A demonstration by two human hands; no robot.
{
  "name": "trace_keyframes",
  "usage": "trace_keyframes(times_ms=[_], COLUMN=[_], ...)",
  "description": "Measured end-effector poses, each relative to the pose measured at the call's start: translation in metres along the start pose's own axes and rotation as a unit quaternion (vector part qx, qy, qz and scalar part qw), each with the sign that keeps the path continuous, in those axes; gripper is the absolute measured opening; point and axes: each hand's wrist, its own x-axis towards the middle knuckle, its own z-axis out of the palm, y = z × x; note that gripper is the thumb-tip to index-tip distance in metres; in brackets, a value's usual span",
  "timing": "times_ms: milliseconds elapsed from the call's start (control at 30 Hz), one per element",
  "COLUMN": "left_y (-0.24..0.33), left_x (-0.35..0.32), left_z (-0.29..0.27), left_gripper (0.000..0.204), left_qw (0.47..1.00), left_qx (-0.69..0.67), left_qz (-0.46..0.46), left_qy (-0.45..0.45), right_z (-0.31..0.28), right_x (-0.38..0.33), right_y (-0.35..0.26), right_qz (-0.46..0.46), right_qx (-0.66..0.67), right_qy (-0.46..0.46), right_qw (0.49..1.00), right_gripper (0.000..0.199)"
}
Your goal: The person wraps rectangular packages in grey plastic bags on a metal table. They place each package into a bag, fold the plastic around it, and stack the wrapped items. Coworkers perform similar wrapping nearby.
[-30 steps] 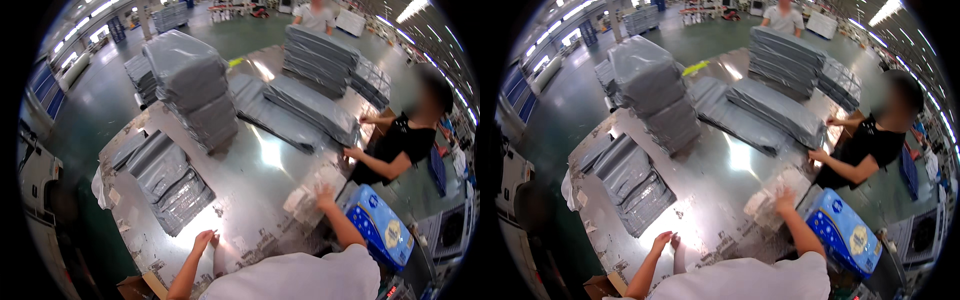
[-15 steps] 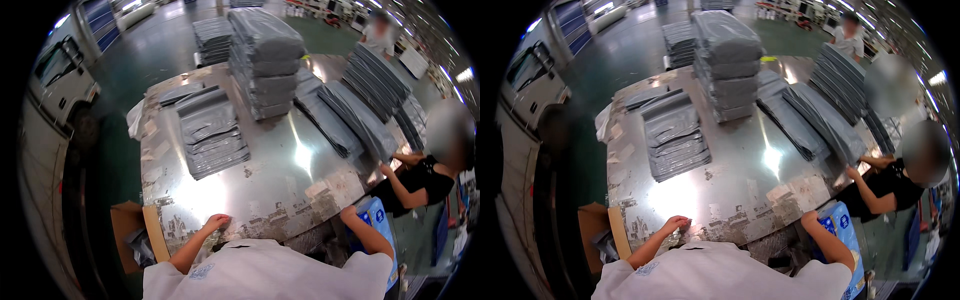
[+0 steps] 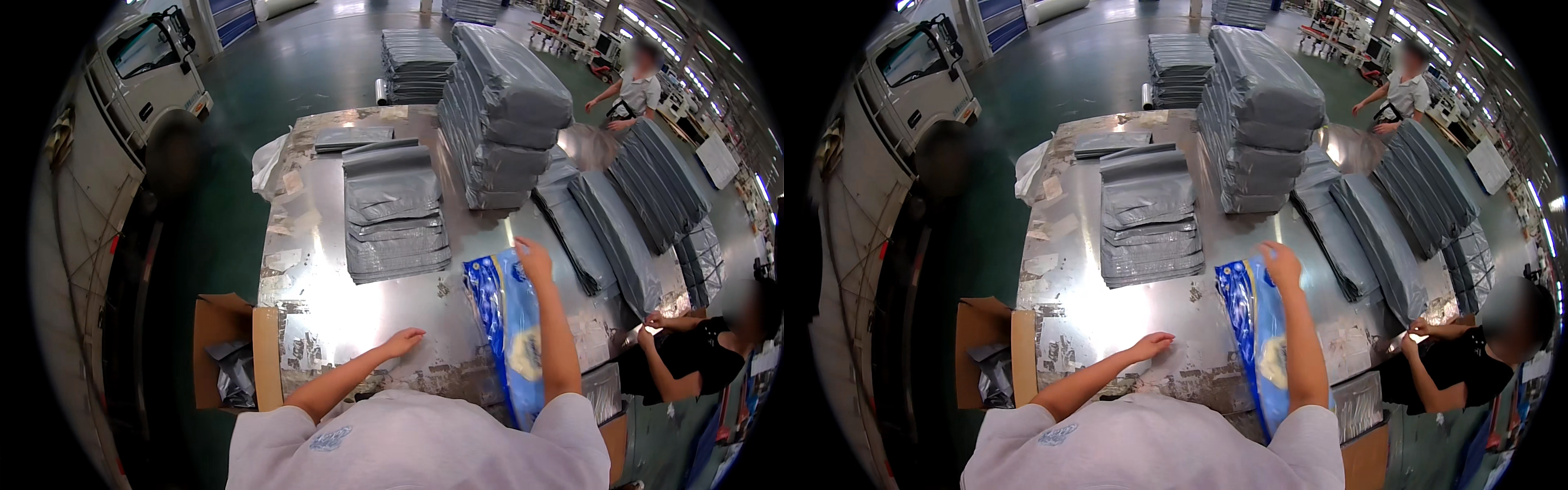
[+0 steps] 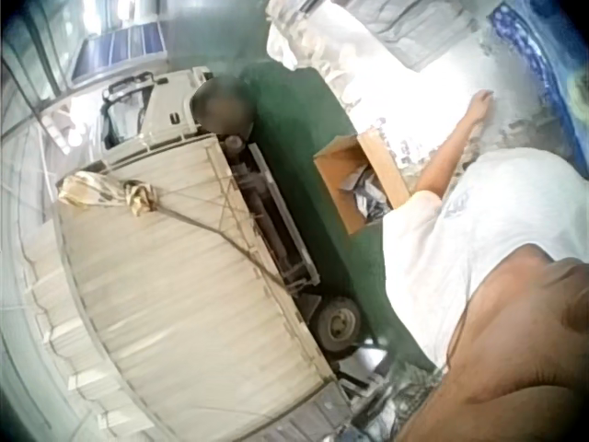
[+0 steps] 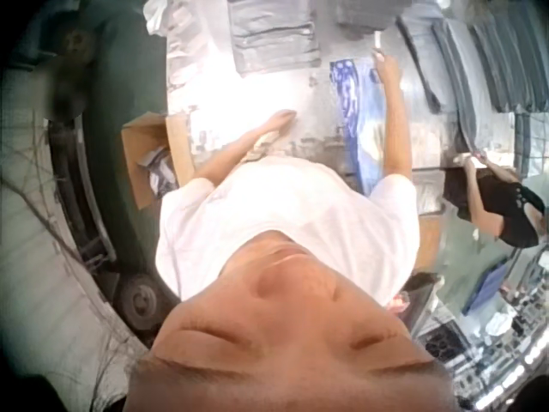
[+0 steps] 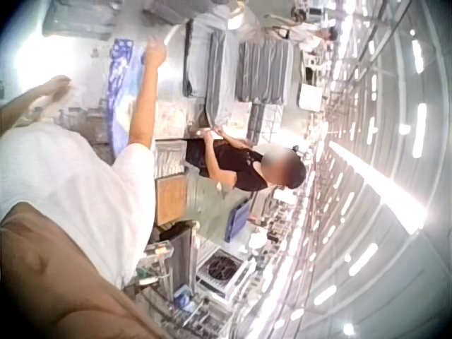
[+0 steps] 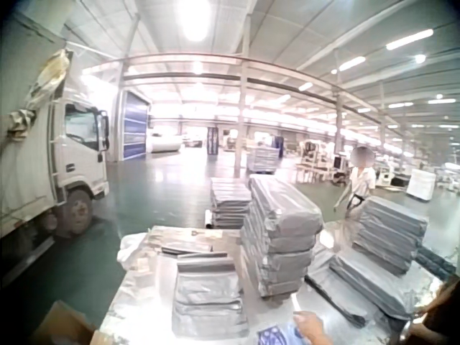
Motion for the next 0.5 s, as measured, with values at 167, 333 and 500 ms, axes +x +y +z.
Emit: trace_keyframes(times_ms=[167,333,500], left_y=[-0.041,-0.007,0.0], left_x=[0.08,0.087,0.122], left_z=[0.066,0.155,0.191], left_gripper=[0.048,0.069,0.076], left_qw=[0.985,0.971,0.988], left_qx=[-0.005,0.149,-0.029], left_qz=[-0.061,-0.116,-0.088], left_qy=[-0.162,0.146,0.123], right_z=[0.021,0.022,-0.02], right_x=[-0.094,-0.227,-0.195], right_y=[0.275,0.261,0.107], right_qz=[0.112,0.594,0.523], right_qx=[-0.133,0.324,0.608], right_qy=[-0.101,-0.288,-0.207], right_qw=[0.98,0.677,0.56], right_gripper=[0.028,0.029,0.037])
